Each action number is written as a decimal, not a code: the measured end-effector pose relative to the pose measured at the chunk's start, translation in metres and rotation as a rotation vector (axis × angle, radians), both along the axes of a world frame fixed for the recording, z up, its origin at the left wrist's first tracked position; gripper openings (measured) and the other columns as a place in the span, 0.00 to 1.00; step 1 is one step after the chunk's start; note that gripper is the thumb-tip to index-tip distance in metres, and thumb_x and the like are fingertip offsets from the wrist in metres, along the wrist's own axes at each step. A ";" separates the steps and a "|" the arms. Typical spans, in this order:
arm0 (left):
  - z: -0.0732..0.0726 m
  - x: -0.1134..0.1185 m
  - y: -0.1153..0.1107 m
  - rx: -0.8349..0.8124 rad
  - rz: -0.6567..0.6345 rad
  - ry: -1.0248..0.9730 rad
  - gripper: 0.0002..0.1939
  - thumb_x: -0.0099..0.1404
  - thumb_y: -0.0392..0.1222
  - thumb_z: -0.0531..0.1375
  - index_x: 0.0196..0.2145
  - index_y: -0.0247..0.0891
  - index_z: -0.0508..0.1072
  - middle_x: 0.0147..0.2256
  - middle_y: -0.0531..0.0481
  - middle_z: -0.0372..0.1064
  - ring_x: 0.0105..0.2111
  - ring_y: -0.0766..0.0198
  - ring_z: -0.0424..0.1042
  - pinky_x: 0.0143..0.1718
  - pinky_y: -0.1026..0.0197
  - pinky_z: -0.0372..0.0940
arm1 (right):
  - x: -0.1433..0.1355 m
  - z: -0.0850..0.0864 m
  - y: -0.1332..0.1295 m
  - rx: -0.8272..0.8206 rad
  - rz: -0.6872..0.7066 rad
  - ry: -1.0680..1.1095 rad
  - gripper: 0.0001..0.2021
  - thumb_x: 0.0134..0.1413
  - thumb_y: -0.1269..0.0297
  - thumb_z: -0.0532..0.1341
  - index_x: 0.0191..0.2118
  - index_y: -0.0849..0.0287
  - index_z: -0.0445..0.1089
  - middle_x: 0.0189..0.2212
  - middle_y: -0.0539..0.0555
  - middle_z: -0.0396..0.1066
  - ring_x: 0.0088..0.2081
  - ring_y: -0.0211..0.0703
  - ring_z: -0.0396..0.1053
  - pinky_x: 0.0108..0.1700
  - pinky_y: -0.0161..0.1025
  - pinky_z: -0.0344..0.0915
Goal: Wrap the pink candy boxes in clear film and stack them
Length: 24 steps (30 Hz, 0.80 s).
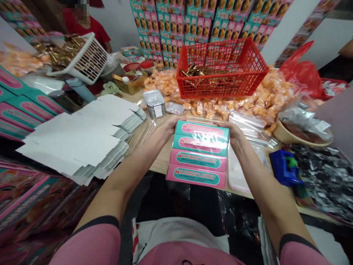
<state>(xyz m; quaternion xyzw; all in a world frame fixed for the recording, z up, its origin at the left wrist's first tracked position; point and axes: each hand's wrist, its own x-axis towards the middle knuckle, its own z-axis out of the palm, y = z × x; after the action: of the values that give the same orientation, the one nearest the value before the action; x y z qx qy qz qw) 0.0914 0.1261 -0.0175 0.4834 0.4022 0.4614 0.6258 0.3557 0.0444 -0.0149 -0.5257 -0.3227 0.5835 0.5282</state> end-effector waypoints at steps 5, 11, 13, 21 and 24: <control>0.049 -0.003 -0.021 0.103 -0.086 -0.012 0.05 0.43 0.34 0.68 0.17 0.33 0.75 0.28 0.43 0.75 0.21 0.67 0.65 0.24 0.61 0.58 | -0.004 0.036 -0.026 0.306 -0.100 -0.096 0.14 0.28 0.65 0.72 0.17 0.55 0.64 0.20 0.48 0.67 0.23 0.39 0.66 0.28 0.40 0.63; 0.060 -0.013 -0.061 0.176 -0.038 -0.063 0.06 0.37 0.36 0.71 0.18 0.34 0.79 0.48 0.40 0.76 0.34 0.60 0.73 0.30 0.61 0.62 | -0.018 0.048 -0.057 0.321 -0.095 -0.108 0.11 0.24 0.65 0.73 0.16 0.54 0.69 0.18 0.48 0.67 0.22 0.39 0.64 0.24 0.38 0.55; 0.059 -0.018 -0.076 0.172 -0.044 -0.056 0.06 0.37 0.36 0.71 0.19 0.36 0.80 0.48 0.42 0.77 0.38 0.56 0.74 0.31 0.60 0.63 | -0.021 0.046 -0.066 0.298 -0.108 -0.102 0.09 0.24 0.65 0.73 0.17 0.55 0.72 0.18 0.48 0.67 0.20 0.37 0.61 0.23 0.37 0.53; 0.043 -0.025 -0.117 0.223 -0.010 -0.176 0.05 0.41 0.36 0.72 0.22 0.40 0.82 0.55 0.46 0.73 0.57 0.47 0.68 0.47 0.56 0.66 | -0.029 0.030 -0.093 0.304 -0.233 -0.052 0.09 0.26 0.64 0.74 0.19 0.54 0.74 0.21 0.47 0.71 0.24 0.39 0.65 0.30 0.40 0.62; 0.038 -0.027 -0.118 0.221 0.035 -0.143 0.07 0.42 0.40 0.73 0.22 0.38 0.82 0.56 0.43 0.72 0.56 0.46 0.68 0.48 0.54 0.66 | -0.030 0.027 -0.093 0.352 -0.268 -0.073 0.12 0.27 0.61 0.76 0.18 0.55 0.72 0.24 0.48 0.73 0.28 0.40 0.67 0.33 0.41 0.64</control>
<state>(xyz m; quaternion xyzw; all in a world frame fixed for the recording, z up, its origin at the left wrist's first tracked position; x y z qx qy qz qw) 0.0647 0.0086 0.0204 0.5083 0.3116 0.5471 0.5876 0.3256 -0.0490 0.0125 -0.4842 -0.3658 0.4236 0.6726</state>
